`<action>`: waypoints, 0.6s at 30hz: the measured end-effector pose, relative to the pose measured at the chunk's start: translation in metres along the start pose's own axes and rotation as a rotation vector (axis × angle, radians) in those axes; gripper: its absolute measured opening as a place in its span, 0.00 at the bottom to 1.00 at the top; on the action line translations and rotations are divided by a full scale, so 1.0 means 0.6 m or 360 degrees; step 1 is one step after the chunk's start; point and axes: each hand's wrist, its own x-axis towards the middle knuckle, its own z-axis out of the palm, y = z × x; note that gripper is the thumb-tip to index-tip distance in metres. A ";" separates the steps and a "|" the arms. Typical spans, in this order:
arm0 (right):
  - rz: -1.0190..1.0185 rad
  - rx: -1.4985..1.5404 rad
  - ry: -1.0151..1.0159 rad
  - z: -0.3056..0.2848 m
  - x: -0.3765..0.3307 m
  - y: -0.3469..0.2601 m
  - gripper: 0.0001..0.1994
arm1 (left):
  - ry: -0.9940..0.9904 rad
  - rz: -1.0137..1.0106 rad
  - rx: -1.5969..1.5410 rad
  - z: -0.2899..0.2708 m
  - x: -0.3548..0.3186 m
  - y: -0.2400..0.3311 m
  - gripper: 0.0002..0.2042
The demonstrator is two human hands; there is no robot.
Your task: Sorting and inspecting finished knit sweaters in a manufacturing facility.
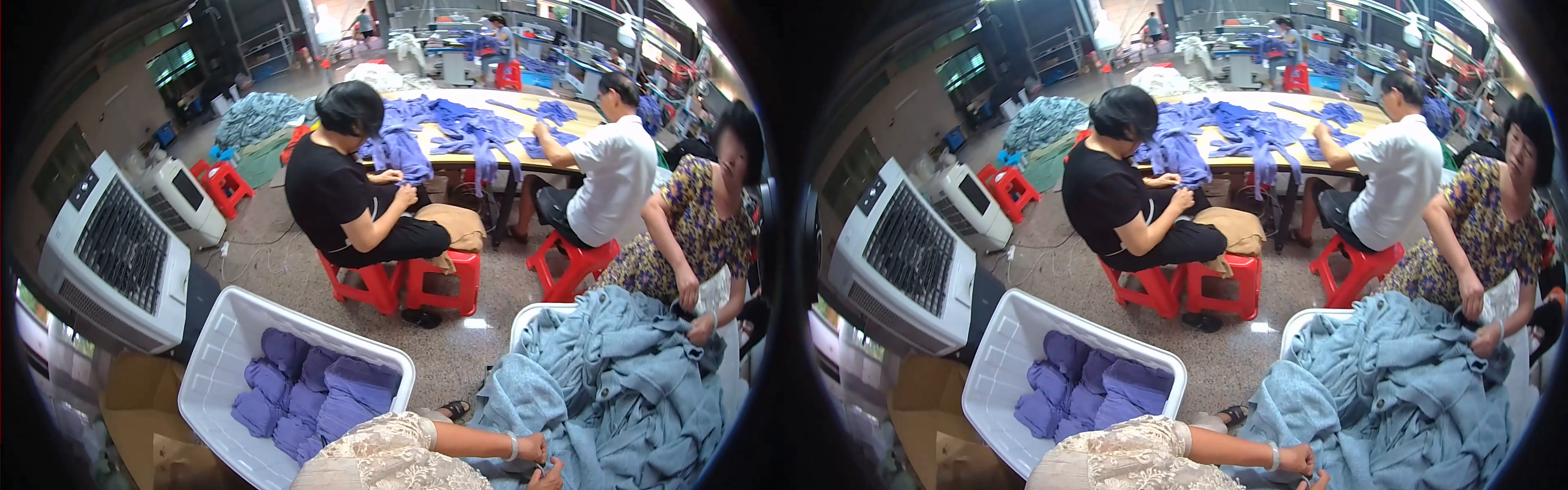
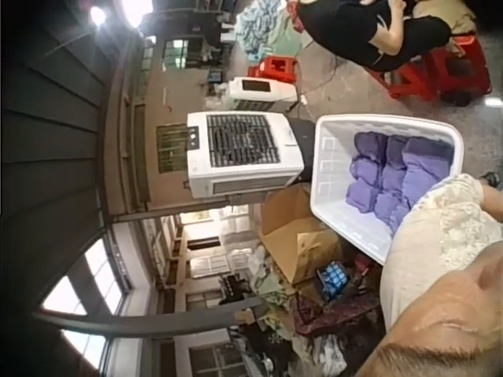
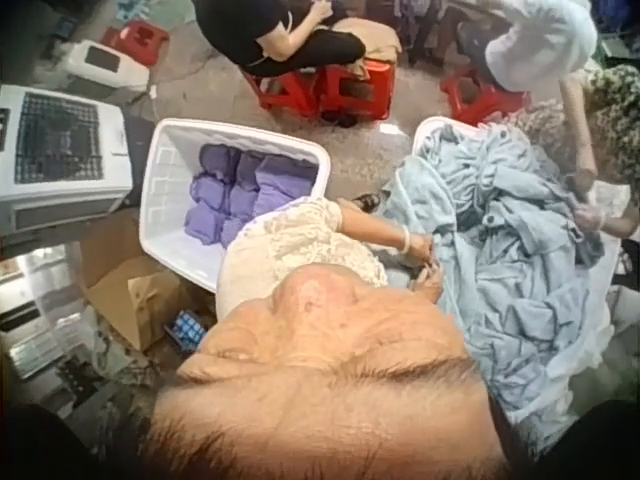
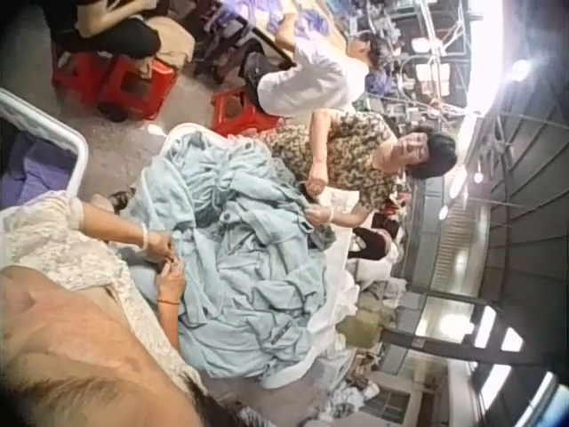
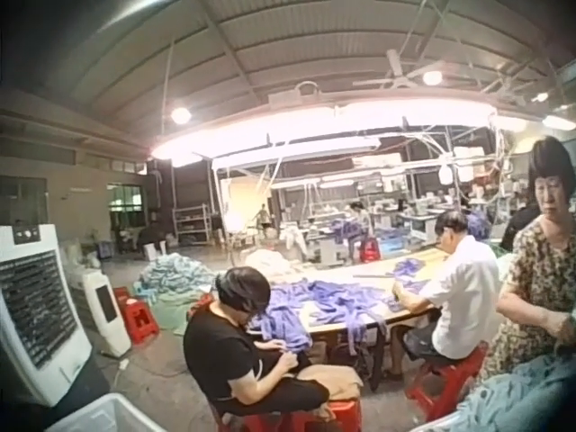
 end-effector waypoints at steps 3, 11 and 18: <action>0.0035 -0.0370 -0.0245 0.000 0.010 0.003 0.15 | 0.0113 0.0062 -0.0013 0.005 0.003 -0.006 0.07; -0.0262 -0.0154 -0.0353 0.030 0.045 0.108 0.15 | -0.0111 0.0677 0.0256 -0.031 -0.042 0.013 0.07; 0.0363 0.0642 -0.0596 0.072 0.067 0.218 0.15 | 0.0122 0.0750 0.0837 -0.030 -0.051 0.013 0.06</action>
